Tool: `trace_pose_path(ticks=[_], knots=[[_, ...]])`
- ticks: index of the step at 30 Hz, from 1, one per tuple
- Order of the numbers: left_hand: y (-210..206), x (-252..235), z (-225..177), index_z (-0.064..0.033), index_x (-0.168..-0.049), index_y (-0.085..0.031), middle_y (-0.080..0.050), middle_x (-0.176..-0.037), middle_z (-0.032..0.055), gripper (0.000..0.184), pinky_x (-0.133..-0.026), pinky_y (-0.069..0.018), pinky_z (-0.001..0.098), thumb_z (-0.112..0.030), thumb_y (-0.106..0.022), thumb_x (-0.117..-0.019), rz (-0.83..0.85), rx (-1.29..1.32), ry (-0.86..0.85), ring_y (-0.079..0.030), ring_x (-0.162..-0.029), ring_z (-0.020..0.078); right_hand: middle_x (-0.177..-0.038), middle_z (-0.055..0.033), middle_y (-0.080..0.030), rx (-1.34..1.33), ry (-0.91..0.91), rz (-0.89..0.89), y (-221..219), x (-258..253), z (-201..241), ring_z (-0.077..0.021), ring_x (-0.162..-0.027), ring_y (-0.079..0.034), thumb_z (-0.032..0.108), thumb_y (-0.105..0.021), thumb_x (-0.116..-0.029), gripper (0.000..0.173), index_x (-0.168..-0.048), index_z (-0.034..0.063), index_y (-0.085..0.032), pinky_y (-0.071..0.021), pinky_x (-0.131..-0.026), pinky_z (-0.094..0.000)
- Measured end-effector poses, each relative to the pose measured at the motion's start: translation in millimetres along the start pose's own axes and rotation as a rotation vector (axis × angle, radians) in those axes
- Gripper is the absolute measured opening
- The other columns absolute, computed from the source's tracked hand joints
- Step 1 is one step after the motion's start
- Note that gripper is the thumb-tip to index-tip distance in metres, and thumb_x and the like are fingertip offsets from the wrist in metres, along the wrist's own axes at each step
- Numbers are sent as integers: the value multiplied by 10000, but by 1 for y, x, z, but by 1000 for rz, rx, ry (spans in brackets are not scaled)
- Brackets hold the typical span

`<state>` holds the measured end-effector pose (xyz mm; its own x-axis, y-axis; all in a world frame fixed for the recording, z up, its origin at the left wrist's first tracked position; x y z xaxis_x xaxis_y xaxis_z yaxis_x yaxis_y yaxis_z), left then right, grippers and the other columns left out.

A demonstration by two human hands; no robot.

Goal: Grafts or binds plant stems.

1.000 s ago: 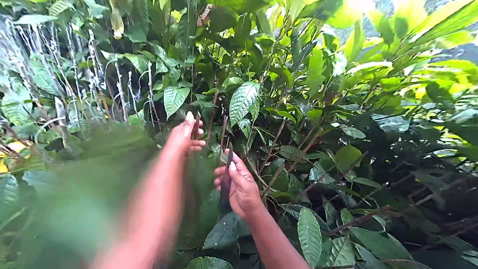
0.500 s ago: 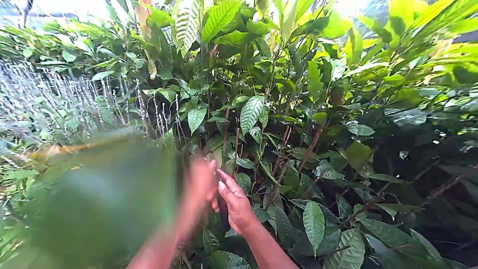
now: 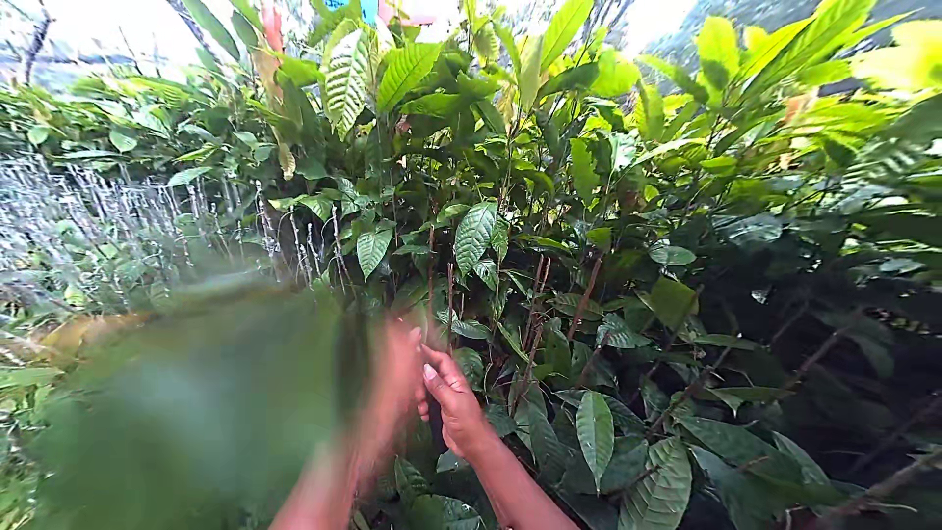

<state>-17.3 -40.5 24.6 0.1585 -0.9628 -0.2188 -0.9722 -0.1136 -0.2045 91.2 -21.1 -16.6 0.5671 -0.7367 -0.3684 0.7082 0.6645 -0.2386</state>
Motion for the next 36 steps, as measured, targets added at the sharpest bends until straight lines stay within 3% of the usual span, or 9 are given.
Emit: trace_pose_path(ticks=[10,14,19,21,25,28,30,32,36], knots=[[0,-7,1,26,-956,-645,-697,-790,100,377,-605,-602,322,-218,-407,-1118,-62,20,25,-676,-622,174,-797,-13,-568,51,-24,-25,6,-8,-5,-93,-611,-548,157,-412,-1084,457,-1532,65,-408,-485,-543,-237],[5,-9,3,-3,-1174,-550,-643,-911,108,215,-629,-606,344,-179,-449,-1102,-100,33,18,-669,-694,192,-802,-24,-575,68,-27,-25,5,-11,-7,-97,-611,-545,172,-415,-1085,486,-1558,72,-372,-481,-549,-244],[11,-15,13,12,-1141,-520,-662,-857,127,189,-586,-600,335,-167,-486,-1091,-148,58,44,-666,-622,194,-808,-27,-572,101,-64,-58,8,-13,-14,-94,-600,-531,165,-416,-1090,462,-1541,66,-407,-470,-540,-240],[12,-15,16,8,-1202,-532,-681,-943,137,263,-628,-611,344,-228,-483,-1097,-157,45,17,-692,-686,204,-802,-31,-576,127,-58,-78,9,-15,-10,-100,-591,-527,183,-400,-1099,480,-1567,78,-376,-465,-529,-246],[31,-25,-3,-18,-1454,-455,-572,-1379,186,482,-827,-627,416,-289,-542,-1065,-357,-229,-193,-712,-1016,249,-802,-35,-598,107,135,-149,6,-17,36,-128,-608,-565,194,-341,-1098,546,-1619,74,-231,-513,-540,-286],[50,-53,6,-53,-1546,-347,-479,-1493,211,548,-877,-600,469,-302,-497,-1081,-334,-321,-96,-674,-1121,297,-817,-39,-590,1,151,-164,5,-15,44,-140,-636,-586,187,-310,-1109,502,-1596,65,-287,-540,-570,-296],[43,-60,17,-64,-1494,-461,-574,-1398,168,481,-846,-583,438,-355,-376,-1121,-191,-300,17,-681,-1055,266,-803,-45,-589,-43,72,-184,8,-11,32,-139,-624,-590,183,-307,-1112,479,-1577,71,-325,-540,-562,-291],[29,-46,18,-44,-1317,-626,-671,-1246,129,552,-838,-574,410,-421,-269,-1129,-100,-278,68,-694,-985,227,-803,-53,-587,-56,-20,-202,12,-5,18,-138,-614,-589,189,-317,-1118,470,-1575,84,-330,-536,-547,-286],[7,1,18,-9,-1271,-615,-686,-1065,154,617,-742,-601,405,-469,-231,-1122,-29,-182,130,-701,-833,243,-839,-57,-609,-30,-99,-180,14,9,4,-133,-640,-585,192,-367,-1113,460,-1562,91,-376,-516,-556,-273]])
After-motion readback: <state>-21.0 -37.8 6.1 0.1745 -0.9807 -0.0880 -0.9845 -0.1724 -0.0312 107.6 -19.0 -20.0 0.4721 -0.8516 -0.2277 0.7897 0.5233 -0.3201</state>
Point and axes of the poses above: each hand's wrist, its own x-axis away from the middle knuckle, its own y-axis out of the back of the hand, z = x × y, the point moved 6 cm from there along -x, towards the middle knuckle
